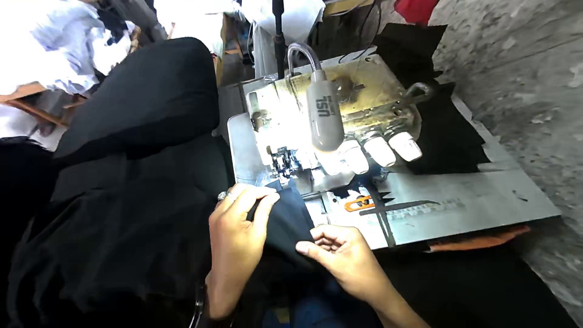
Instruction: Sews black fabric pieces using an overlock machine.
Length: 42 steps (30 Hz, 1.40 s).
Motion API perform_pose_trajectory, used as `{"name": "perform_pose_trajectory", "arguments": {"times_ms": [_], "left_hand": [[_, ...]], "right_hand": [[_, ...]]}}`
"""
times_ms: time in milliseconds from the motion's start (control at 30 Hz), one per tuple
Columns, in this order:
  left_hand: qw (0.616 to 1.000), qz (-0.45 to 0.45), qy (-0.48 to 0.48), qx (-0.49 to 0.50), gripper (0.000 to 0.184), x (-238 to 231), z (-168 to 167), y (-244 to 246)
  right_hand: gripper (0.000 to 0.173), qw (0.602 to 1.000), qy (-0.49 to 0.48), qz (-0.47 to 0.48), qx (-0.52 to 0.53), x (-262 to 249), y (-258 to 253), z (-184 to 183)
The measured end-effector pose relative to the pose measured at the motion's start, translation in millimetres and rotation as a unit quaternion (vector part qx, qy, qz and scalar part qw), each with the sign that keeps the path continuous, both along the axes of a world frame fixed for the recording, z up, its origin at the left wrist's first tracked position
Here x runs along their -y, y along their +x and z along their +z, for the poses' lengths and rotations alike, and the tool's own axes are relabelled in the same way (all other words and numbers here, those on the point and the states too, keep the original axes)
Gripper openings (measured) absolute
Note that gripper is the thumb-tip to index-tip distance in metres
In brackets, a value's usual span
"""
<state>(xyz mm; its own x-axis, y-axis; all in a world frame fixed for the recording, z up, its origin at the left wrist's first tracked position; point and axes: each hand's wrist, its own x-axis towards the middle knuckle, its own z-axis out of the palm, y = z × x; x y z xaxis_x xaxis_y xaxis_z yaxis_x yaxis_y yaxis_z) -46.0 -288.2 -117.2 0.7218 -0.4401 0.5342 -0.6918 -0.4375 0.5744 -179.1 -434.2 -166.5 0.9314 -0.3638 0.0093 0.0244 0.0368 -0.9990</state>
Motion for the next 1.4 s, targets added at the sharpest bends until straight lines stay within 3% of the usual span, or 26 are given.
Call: {"name": "perform_pose_trajectory", "arguments": {"times_ms": [100,233,400,600,867,933,1033,1100,1267,1400], "left_hand": [[1.0,0.02,-0.002,0.011,0.015,6,3,1],[0.999,0.043,0.007,0.004,0.013,12,-18,6],[0.999,0.047,0.013,-0.002,0.014,11,-24,6],[0.999,0.027,0.036,-0.028,0.014,2,-16,0],[0.997,0.046,0.045,-0.032,0.015,5,-15,3],[0.997,0.045,0.054,-0.032,0.016,4,-14,4],[0.996,0.06,0.065,-0.029,0.017,7,-13,2],[0.994,0.077,0.067,-0.029,0.017,10,-17,-2],[0.993,0.088,0.077,-0.01,0.019,23,-25,10],[0.993,0.09,0.078,-0.004,0.019,27,-23,16]], "right_hand": [[0.016,0.999,-0.02,-0.027,0.014,5,5,3],[0.04,0.994,-0.087,-0.057,-0.025,9,21,-15],[0.025,0.979,-0.18,-0.093,0.005,4,18,-24],[0.022,0.992,-0.117,-0.029,0.032,-10,-4,-17],[0.017,0.988,-0.148,0.028,0.045,-3,-2,5],[0.025,0.986,-0.152,0.051,0.039,0,0,9],[0.063,0.985,-0.143,0.095,0.001,6,4,15],[0.079,0.985,-0.123,0.12,-0.022,10,6,16],[0.094,0.994,-0.065,0.087,-0.034,15,18,11],[0.092,0.997,-0.051,0.038,-0.048,14,20,3]]}}
